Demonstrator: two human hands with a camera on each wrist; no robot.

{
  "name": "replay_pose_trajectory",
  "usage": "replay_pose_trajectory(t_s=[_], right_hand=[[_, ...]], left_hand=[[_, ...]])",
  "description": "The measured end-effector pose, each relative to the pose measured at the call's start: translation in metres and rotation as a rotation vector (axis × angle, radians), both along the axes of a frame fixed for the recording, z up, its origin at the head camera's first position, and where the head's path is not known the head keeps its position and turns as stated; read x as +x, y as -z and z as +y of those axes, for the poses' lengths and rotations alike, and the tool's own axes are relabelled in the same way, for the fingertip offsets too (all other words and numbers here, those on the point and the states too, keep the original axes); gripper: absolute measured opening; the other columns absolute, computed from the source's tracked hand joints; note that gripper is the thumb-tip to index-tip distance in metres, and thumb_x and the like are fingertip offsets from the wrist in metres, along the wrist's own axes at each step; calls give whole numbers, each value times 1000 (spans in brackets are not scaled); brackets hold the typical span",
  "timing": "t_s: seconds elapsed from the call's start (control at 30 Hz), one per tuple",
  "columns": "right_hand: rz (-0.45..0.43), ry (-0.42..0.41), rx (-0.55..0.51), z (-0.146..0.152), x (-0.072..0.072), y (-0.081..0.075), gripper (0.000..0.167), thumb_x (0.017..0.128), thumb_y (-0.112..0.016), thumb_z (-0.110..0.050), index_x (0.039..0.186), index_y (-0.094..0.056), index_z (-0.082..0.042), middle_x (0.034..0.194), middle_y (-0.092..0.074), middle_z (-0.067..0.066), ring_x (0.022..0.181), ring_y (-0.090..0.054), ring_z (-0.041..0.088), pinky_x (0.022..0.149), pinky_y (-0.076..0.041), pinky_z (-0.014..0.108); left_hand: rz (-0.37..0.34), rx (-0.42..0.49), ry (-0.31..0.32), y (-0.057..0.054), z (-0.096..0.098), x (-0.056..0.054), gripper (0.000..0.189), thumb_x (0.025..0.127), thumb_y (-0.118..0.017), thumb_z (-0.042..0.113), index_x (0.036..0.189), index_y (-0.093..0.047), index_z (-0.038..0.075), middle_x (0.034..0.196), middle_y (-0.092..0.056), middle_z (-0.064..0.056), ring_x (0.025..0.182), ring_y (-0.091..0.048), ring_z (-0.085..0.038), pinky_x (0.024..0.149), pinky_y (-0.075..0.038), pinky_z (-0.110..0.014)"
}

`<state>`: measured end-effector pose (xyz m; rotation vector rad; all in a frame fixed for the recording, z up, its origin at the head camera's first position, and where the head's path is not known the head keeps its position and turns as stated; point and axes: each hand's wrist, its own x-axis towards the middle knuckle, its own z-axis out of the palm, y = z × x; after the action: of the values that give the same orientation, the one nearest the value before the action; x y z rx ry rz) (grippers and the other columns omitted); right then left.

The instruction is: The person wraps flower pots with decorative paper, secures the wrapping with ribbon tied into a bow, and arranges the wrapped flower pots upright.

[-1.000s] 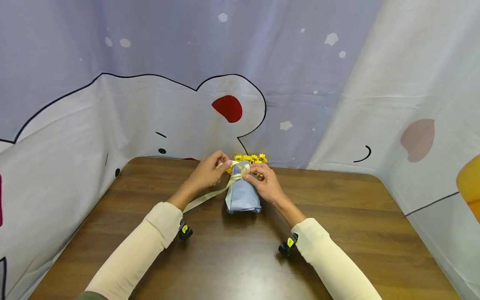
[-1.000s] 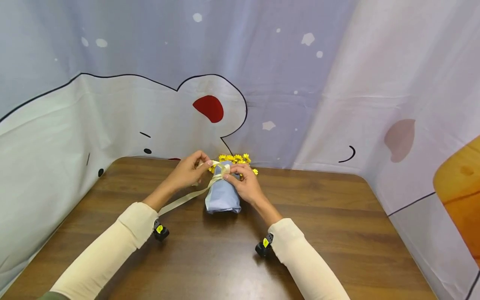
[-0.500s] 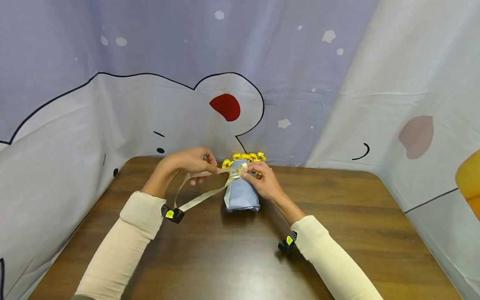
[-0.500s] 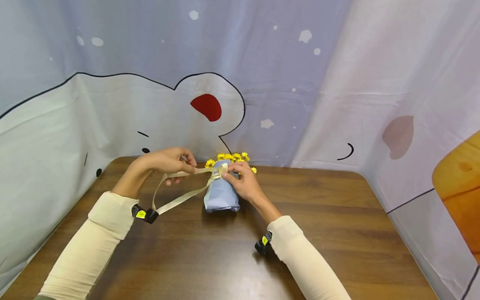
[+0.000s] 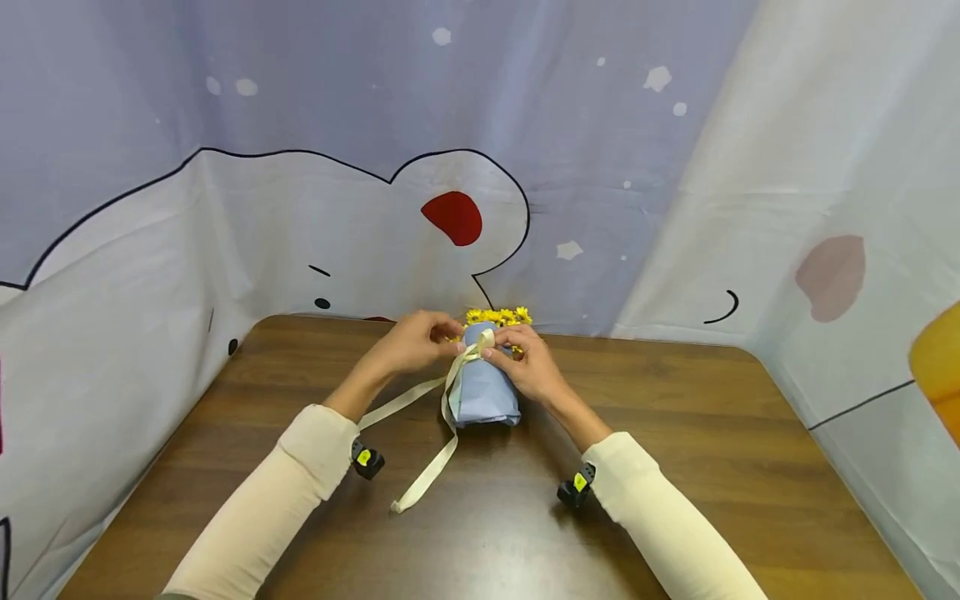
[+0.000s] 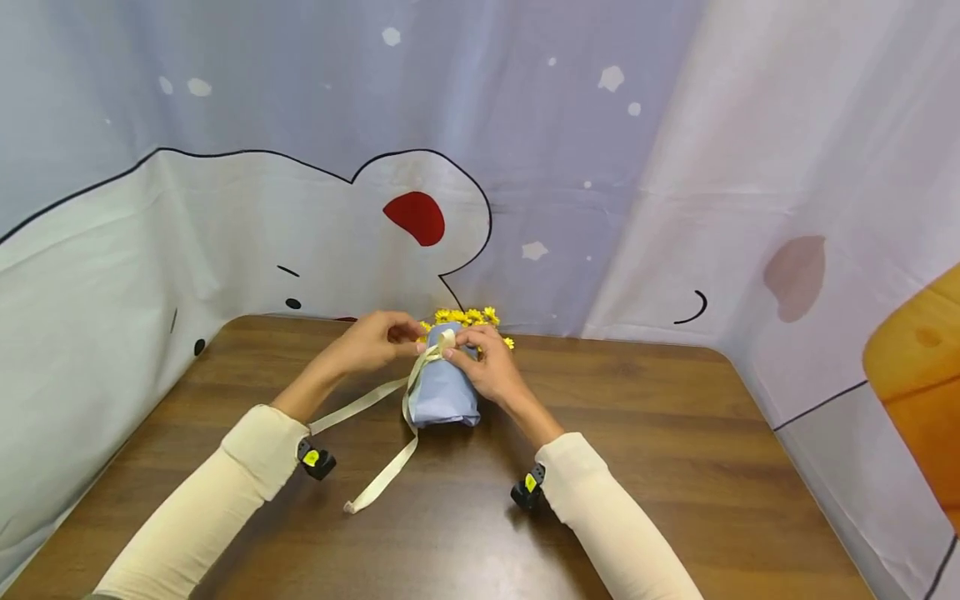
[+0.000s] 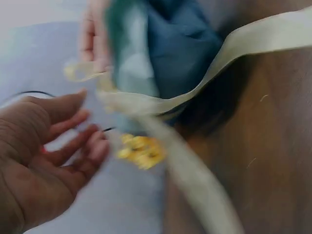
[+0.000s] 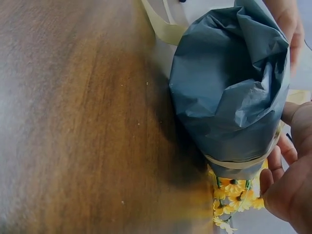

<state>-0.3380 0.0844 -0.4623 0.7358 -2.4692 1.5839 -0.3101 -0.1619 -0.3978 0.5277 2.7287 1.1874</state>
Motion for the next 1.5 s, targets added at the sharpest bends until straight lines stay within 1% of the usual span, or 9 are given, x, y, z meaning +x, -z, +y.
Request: replay_pose_trajectory(t_s=[0.17, 0.3, 0.5, 0.67, 0.9, 1.1, 1.3, 1.4, 1.5], right_hand=[[-12, -6, 36, 3, 4, 0, 12, 102, -84, -11, 107, -80, 0, 137, -72, 20, 126, -63, 29, 97, -52, 40], [5, -1, 10, 3, 5, -4, 12, 103, -82, -9, 105, -79, 2, 133, -73, 21, 124, -65, 34, 101, -54, 47], [28, 28, 28, 0, 8, -9, 14, 104, -81, -10, 108, -77, 2, 117, -70, 21, 112, -65, 41, 90, -50, 32], [1, 66, 34, -2, 6, -11, 12, 104, -81, -13, 107, -79, -1, 110, -72, 16, 103, -64, 23, 88, -48, 28], [-111, 82, 49, 4, 15, -23, 28, 106, -80, -22, 126, -78, -2, 131, -75, 18, 120, -73, 32, 100, -59, 39], [131, 113, 101, 19, 51, -29, 25, 105, -78, -22, 120, -70, -4, 112, -65, 14, 100, -64, 25, 89, -56, 33], [603, -285, 264, 23, 97, -22, 16, 93, -82, -6, 96, -69, -15, 79, -61, -3, 68, -54, 5, 61, -44, 14], [611, -530, 542, 13, 113, -14, 15, 101, -80, -17, 114, -75, -17, 88, -69, -7, 70, -58, 1, 64, -49, 16], [539, -614, 806, 1, 123, -6, 30, 112, -72, -30, 140, -72, -23, 108, -71, -6, 79, -62, 3, 73, -57, 22]], left_hand=[[108, 46, -24, 24, 21, -6, 20, 100, -85, 11, 118, -82, 1, 104, -81, -12, 94, -73, -19, 84, -58, -29], [126, 67, -43, 23, 30, -2, 21, 99, -84, 9, 118, -81, 0, 96, -79, -9, 87, -70, -17, 77, -57, -29], [81, 94, -60, 21, 35, -1, 20, 97, -89, 21, 107, -81, 5, 94, -76, -4, 84, -66, -14, 75, -53, -27], [88, 137, -65, 25, 34, -3, 17, 100, -87, 23, 95, -84, 8, 92, -76, -3, 86, -62, -14, 75, -51, -28], [92, 191, -102, 31, 37, -4, 15, 101, -87, 20, 94, -87, 6, 94, -79, -4, 87, -63, -11, 77, -51, -26], [91, 216, -130, 34, 38, -1, 13, 100, -87, 19, 93, -86, 8, 92, -80, -3, 85, -64, -11, 76, -52, -26], [101, 225, -127, 36, 37, 1, 13, 100, -87, 18, 91, -86, 9, 91, -80, -3, 83, -63, -11, 75, -52, -26], [111, 214, -136, 36, 35, 3, 14, 101, -87, 19, 91, -86, 11, 92, -80, -3, 83, -64, -12, 76, -53, -27], [119, 187, -154, 36, 35, 5, 15, 103, -85, 23, 92, -85, 13, 93, -79, -2, 85, -65, -13, 78, -53, -28]])
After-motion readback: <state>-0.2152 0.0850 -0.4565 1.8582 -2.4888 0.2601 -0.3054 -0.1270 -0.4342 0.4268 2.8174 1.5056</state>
